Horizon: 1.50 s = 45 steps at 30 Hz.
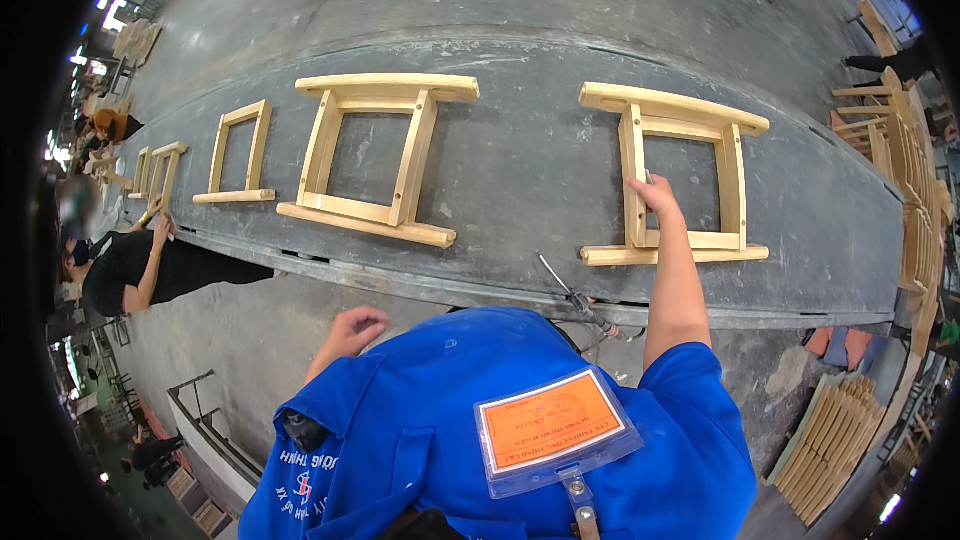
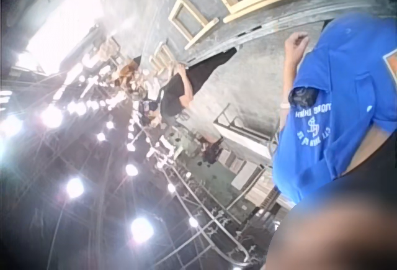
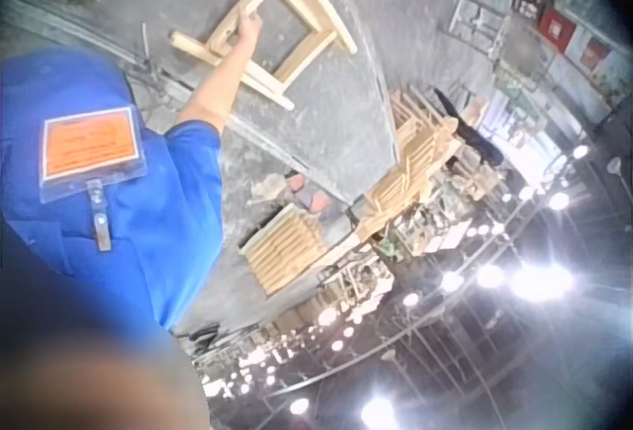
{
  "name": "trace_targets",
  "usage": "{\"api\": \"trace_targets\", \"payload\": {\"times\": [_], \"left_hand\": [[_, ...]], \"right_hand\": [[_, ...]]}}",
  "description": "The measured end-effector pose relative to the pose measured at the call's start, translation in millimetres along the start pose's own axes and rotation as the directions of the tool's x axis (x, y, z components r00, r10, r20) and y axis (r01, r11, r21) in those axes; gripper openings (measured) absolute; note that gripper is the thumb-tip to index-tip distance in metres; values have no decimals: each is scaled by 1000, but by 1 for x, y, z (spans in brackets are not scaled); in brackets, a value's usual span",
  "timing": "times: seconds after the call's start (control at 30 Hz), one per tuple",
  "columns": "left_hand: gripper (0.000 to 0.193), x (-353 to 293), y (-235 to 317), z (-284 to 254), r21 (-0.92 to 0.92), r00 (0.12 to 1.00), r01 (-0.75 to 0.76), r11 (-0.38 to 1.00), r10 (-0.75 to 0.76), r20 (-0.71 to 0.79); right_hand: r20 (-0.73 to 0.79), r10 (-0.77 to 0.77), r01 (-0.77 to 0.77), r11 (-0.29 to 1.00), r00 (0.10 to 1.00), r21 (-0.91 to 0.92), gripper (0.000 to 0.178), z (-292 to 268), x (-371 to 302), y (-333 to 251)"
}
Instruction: The person assembles wooden chair frames by hand, picking up individual pieces, aligning them, and inserting dowels to join the parts. They repeatedly lift, rotate, and place the frames on a workbench, then stack completed units on a nearby pile.
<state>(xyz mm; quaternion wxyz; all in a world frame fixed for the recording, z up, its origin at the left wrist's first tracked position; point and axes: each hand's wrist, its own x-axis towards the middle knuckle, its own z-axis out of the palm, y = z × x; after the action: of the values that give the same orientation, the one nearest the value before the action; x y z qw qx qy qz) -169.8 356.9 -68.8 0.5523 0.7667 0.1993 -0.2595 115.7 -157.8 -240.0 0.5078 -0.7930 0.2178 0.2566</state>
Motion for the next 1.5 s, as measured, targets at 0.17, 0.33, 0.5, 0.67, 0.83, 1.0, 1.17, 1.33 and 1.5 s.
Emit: {"api": "trace_targets", "payload": {"times": [0.17,0.33,0.5,0.67,0.83,1.0,1.17,1.33,1.5], "left_hand": [[17,-101,89,29,-367,994,-31,930,66,83],[24,-127,110,33,-555,976,30,831,95,195],[26,-145,89,38,-632,964,50,773,128,232],[29,-125,65,76,-649,994,-26,760,91,66],[33,-112,40,92,-662,998,-14,750,55,40],[37,-151,31,62,-668,979,98,738,51,199],[42,-144,35,70,-674,998,20,738,25,57],[47,-108,33,87,-659,979,-131,740,-10,-205],[51,-97,23,80,-691,997,-66,720,23,-72]], "right_hand": [[-15,-96,96,995,995,15,39,25,2,-4],[-8,-122,122,992,992,36,40,95,8,-34],[37,-138,135,988,990,82,40,154,8,-68],[66,-151,144,985,986,100,38,202,10,-93],[72,-136,131,989,988,74,45,224,13,-97],[30,-147,145,987,989,73,46,225,16,-92],[16,-157,157,987,987,16,49,225,14,-93],[12,-186,186,982,982,36,46,224,9,-95],[40,-149,149,989,988,11,48,222,9,-98]]}}
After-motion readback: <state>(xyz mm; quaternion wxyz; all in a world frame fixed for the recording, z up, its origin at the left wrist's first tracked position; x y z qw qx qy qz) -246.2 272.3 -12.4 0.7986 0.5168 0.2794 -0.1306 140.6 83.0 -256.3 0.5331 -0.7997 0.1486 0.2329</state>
